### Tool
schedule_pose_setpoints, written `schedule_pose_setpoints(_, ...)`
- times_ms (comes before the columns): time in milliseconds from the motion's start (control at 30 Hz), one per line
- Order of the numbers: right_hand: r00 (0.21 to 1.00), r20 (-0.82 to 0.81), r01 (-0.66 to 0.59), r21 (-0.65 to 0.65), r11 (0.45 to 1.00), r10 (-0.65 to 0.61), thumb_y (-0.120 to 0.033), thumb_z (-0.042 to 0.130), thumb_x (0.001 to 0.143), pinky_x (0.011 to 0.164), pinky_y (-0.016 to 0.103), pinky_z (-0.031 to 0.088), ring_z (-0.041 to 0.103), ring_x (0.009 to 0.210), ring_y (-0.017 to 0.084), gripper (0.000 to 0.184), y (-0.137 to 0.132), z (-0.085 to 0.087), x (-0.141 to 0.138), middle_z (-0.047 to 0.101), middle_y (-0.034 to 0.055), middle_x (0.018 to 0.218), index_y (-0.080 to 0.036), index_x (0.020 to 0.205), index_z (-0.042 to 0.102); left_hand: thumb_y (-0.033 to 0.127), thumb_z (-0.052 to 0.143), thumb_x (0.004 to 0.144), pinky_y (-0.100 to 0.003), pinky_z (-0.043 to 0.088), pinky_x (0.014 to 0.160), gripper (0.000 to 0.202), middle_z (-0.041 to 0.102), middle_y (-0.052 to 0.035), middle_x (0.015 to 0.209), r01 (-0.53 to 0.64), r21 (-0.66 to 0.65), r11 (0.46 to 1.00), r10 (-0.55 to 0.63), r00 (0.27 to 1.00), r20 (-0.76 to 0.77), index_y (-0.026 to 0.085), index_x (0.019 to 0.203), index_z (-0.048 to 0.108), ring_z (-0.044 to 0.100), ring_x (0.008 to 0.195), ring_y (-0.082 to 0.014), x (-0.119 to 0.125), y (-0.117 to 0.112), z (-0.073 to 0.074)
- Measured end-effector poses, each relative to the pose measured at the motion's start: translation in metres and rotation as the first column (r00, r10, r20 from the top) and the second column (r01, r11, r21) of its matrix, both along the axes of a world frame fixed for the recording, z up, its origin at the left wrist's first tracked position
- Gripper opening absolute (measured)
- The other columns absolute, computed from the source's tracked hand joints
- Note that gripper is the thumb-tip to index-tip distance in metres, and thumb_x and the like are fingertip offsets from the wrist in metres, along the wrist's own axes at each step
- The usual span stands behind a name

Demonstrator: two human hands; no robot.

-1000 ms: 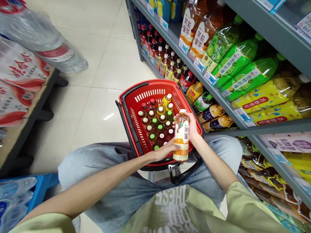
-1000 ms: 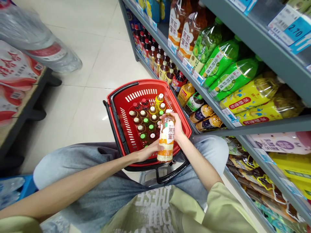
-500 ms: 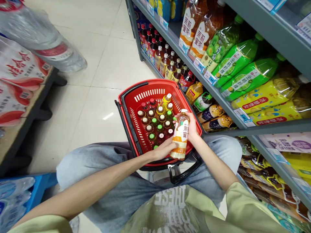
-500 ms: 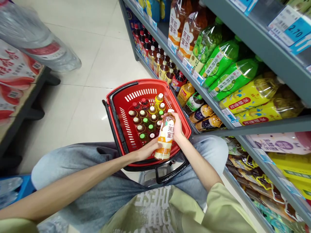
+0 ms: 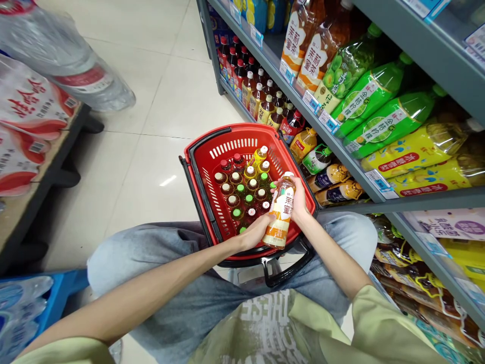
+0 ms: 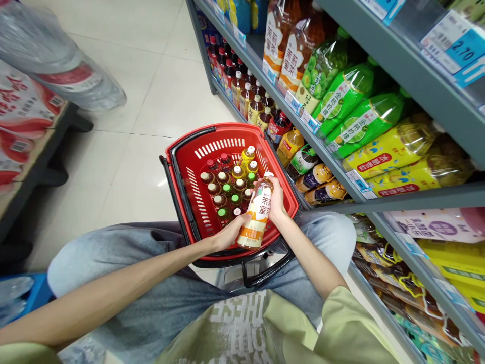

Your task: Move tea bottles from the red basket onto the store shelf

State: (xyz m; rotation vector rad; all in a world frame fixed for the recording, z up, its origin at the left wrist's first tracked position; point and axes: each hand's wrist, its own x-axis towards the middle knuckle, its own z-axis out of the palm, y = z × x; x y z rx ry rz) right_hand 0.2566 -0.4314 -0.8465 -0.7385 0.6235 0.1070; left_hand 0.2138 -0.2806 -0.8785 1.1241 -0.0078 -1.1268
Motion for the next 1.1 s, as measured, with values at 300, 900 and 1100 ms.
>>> schedule_pose_setpoints(300, 1.000, 0.005, -0.020, -0.127, 0.992, 0.021, -0.048, 0.069, 0.076, 0.045, 0.022, 0.049, 0.064, 0.054, 0.014, 0.031, 0.000, -0.001, 0.001, 0.070, -0.0001, 0.067, -0.019, 0.079, 0.062, 0.067, 0.037, 0.094, -0.042, 0.052, 0.091, 0.063, 0.072, -0.0125, 0.116, 0.047, 0.155, 0.987, -0.096, 0.940, 0.328, 0.015, 0.124, 0.057, 0.068, 0.101, -0.0283, 0.002, 0.003, 0.005)
schedule_pose_setpoints(900, 0.995, 0.016, -0.097, 0.038, 0.995, 0.097, -0.040, 0.063, 0.076, 0.059, 0.032, 0.061, 0.068, 0.063, 0.020, 0.021, -0.008, 0.001, 0.003, 0.066, 0.0020, 0.064, -0.020, 0.078, 0.063, 0.064, 0.049, 0.094, -0.041, 0.049, 0.096, 0.057, 0.069, -0.0112, 0.118, 0.009, 0.170, 0.985, -0.085, 0.892, 0.444, 0.017, 0.125, 0.055, 0.063, 0.109, -0.0272, 0.008, 0.006, 0.016)
schedule_pose_setpoints(1100, 0.993, 0.066, -0.099, 0.029, 0.995, 0.097, -0.038, 0.063, 0.073, 0.060, 0.033, 0.062, 0.068, 0.064, 0.020, 0.019, -0.009, 0.004, 0.002, 0.068, 0.0029, 0.069, -0.019, 0.078, 0.064, 0.057, 0.055, 0.092, -0.038, 0.049, 0.092, 0.049, 0.067, -0.0094, 0.112, 0.031, 0.138, 0.990, -0.099, 0.850, 0.517, 0.017, 0.119, 0.053, 0.061, 0.102, -0.0245, 0.006, 0.007, 0.007)
